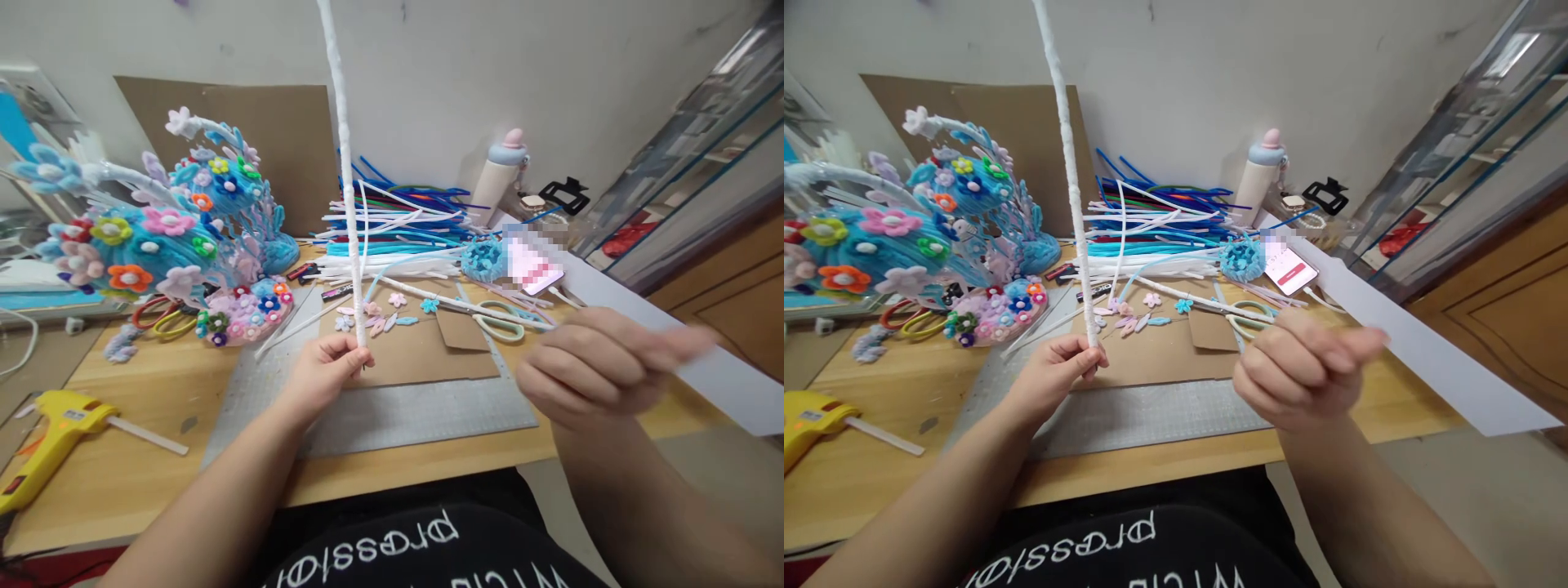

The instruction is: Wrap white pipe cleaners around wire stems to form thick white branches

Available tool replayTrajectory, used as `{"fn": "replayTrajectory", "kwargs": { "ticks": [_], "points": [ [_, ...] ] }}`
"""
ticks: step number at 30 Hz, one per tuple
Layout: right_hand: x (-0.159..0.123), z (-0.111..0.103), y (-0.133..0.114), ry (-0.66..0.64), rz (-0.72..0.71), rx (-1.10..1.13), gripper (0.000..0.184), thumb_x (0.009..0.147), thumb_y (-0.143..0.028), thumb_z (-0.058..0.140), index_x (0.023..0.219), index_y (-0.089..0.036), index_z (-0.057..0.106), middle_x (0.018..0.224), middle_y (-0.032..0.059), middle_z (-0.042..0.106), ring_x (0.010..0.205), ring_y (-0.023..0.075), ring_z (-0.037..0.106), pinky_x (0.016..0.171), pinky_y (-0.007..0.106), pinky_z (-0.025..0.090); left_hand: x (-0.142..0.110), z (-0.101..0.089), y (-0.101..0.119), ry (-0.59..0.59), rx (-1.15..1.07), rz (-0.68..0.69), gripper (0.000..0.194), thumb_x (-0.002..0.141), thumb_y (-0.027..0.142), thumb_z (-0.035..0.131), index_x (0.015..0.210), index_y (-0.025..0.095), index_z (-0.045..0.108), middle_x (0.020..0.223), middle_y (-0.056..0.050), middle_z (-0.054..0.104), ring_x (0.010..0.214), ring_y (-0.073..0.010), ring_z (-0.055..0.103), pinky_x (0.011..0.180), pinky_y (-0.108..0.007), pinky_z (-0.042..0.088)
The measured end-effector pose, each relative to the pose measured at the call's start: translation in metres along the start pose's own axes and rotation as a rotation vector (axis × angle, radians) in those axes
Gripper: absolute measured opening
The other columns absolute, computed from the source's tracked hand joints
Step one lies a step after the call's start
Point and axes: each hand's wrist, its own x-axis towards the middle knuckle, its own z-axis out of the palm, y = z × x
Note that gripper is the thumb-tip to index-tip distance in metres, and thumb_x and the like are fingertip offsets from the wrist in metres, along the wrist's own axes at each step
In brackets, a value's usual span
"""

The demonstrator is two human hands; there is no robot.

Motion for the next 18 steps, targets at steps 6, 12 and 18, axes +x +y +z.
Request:
{"fn": "replayTrajectory", "kwargs": {
  "ticks": [6,12,18],
  "points": [
    [0.053,-0.013,0.042,0.455,0.131,-0.172,0.013,0.086,-0.031,0.050,0.078,-0.023,0.045,0.056,-0.0069,0.035,0.038,0.0063,0.031,0.037,0.019,0.024,0.002,-0.004,0.000,0.080,0.077,0.005,0.026,0.077,0.039,0.059,0.070,0.014,0.064,0.053,0.002,0.052,0.050,-0.0090,0.042,0.050,-0.021,0.030],
    [0.110,-0.067,0.059,0.585,-0.018,-1.026,0.030,0.068,-0.013,0.050,0.097,-0.022,0.051,0.092,0.0024,0.053,0.068,0.0142,0.053,0.062,0.029,0.043,0.001,0.000,-0.004,0.206,0.178,0.013,0.026,0.078,0.038,0.056,0.068,0.015,0.061,0.051,0.003,0.048,0.049,-0.0100,0.040,0.049,-0.022,0.028],
    [0.158,-0.114,0.071,0.362,-0.005,-1.294,0.014,0.068,-0.012,0.053,0.075,-0.018,0.063,0.082,0.0051,0.062,0.074,0.0203,0.055,0.071,0.034,0.042,-0.003,0.003,0.000,0.280,0.295,0.072,0.025,0.079,0.034,0.057,0.061,0.016,0.056,0.055,0.003,0.047,0.055,-0.0118,0.041,0.054,-0.024,0.030]
  ]
}}
